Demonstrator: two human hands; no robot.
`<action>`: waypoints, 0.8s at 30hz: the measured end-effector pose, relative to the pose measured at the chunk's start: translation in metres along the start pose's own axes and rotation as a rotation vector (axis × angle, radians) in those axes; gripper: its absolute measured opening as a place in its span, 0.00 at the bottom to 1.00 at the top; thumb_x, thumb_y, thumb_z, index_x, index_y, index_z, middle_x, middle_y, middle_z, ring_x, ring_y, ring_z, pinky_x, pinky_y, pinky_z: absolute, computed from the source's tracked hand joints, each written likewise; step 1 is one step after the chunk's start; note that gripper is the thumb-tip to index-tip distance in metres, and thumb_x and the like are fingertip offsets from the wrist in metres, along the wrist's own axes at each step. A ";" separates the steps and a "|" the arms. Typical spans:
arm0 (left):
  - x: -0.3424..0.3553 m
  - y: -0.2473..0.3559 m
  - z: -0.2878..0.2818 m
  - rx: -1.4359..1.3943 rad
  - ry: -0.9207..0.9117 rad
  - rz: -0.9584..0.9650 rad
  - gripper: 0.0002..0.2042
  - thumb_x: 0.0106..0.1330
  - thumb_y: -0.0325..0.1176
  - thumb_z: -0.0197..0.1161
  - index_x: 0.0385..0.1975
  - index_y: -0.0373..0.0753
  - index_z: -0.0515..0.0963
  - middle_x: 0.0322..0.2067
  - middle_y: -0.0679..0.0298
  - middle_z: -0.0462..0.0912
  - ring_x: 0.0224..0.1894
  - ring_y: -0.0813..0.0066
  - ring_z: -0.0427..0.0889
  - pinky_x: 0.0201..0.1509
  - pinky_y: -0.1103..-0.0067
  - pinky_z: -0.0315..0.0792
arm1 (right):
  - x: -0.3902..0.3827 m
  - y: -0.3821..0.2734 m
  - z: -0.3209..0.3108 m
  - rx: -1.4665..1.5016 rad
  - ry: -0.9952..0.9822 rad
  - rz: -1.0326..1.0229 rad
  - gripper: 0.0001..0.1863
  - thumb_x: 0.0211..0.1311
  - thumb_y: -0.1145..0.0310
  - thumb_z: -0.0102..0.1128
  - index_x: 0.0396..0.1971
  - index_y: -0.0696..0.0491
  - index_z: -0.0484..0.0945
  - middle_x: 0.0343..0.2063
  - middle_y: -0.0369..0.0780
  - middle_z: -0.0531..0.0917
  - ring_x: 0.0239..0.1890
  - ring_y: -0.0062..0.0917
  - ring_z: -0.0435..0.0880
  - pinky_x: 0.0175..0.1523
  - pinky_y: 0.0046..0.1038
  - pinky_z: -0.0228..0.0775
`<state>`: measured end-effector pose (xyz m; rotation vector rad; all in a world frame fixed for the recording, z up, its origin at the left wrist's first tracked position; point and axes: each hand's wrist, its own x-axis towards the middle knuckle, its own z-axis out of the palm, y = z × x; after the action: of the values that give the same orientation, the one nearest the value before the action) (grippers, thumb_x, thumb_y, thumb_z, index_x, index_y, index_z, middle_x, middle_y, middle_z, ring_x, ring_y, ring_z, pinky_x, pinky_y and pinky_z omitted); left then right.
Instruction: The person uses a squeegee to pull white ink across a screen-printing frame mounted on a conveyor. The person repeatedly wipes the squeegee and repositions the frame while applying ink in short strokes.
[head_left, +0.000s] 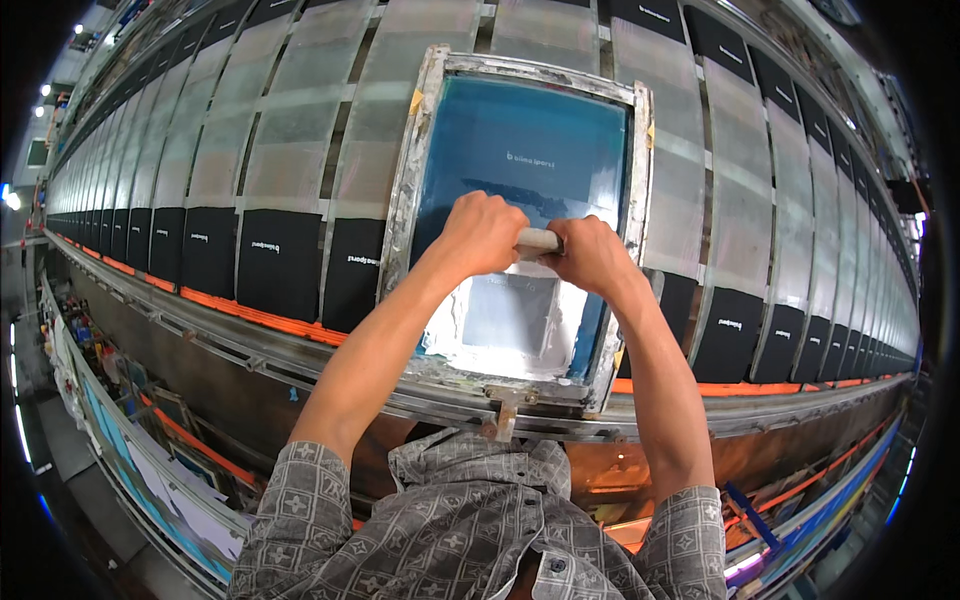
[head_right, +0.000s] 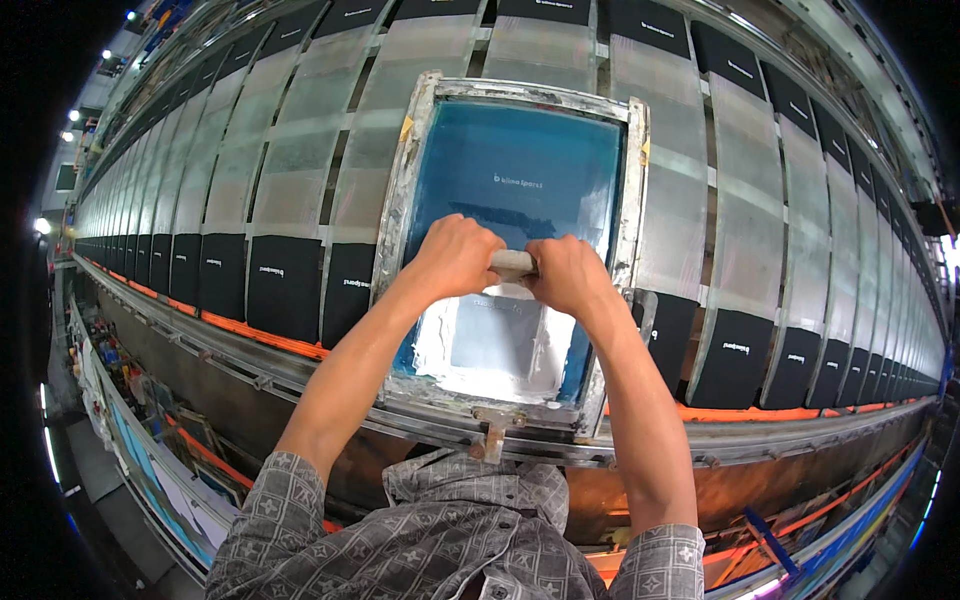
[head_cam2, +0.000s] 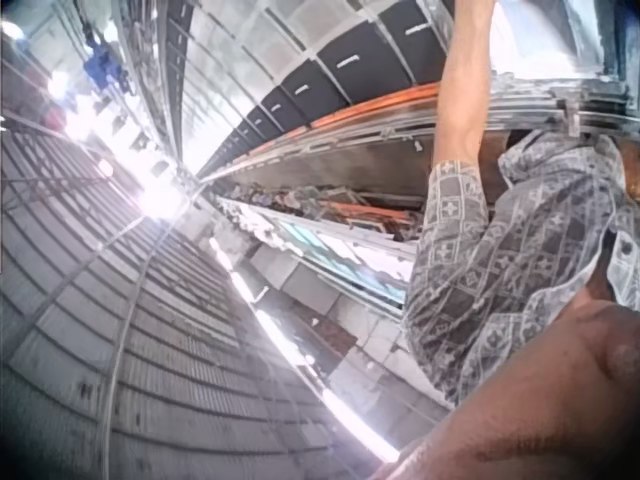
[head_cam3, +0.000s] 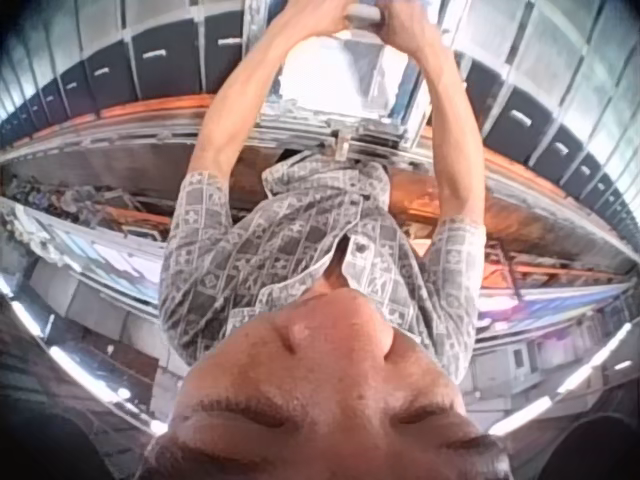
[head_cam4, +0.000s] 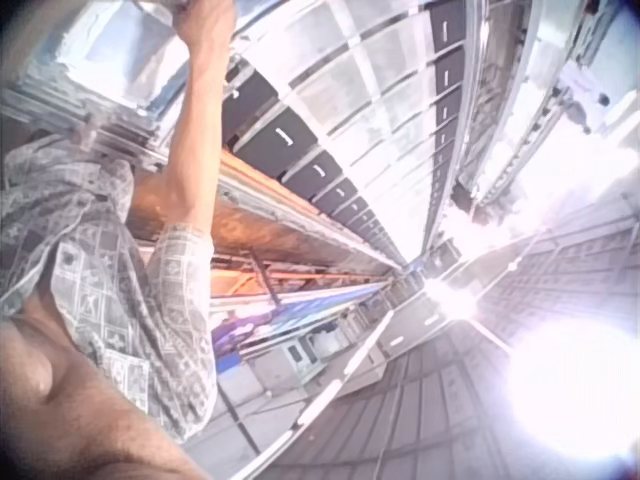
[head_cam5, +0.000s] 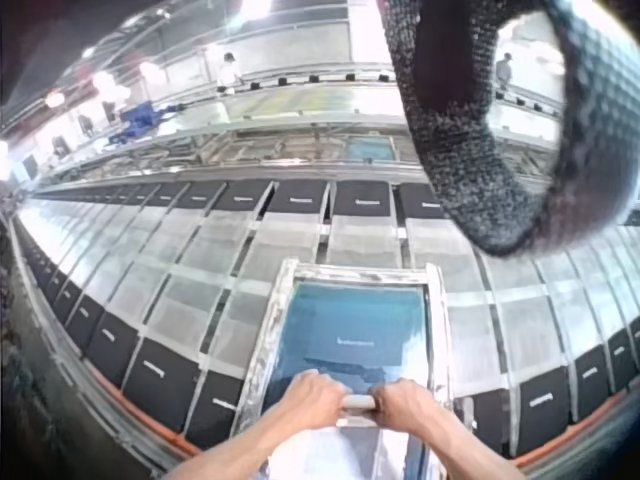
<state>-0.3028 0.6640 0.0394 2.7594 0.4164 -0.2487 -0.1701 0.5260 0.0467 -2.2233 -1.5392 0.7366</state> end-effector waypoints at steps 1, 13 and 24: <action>-0.006 0.002 0.004 -0.001 0.013 -0.007 0.09 0.45 0.40 0.74 0.25 0.48 0.84 0.24 0.60 0.83 0.32 0.58 0.82 0.42 0.65 0.73 | -0.006 -0.003 0.006 -0.029 0.012 -0.004 0.07 0.46 0.67 0.69 0.25 0.52 0.80 0.22 0.46 0.83 0.28 0.44 0.83 0.35 0.41 0.76; -0.023 0.008 0.002 0.049 -0.005 0.062 0.10 0.45 0.40 0.74 0.25 0.46 0.84 0.24 0.59 0.83 0.31 0.59 0.82 0.43 0.69 0.72 | -0.024 -0.010 0.011 -0.128 -0.039 -0.006 0.09 0.51 0.64 0.68 0.29 0.51 0.81 0.22 0.45 0.83 0.28 0.41 0.83 0.35 0.39 0.75; -0.090 0.032 0.036 -0.073 -0.137 0.102 0.02 0.50 0.32 0.66 0.23 0.47 0.83 0.20 0.60 0.83 0.27 0.65 0.84 0.43 0.68 0.74 | -0.091 -0.035 0.048 -0.006 -0.169 0.034 0.13 0.51 0.62 0.70 0.34 0.51 0.82 0.24 0.44 0.84 0.30 0.39 0.85 0.38 0.37 0.77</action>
<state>-0.3822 0.5992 0.0352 2.6628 0.2437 -0.3857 -0.2499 0.4527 0.0471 -2.2461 -1.5850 0.9534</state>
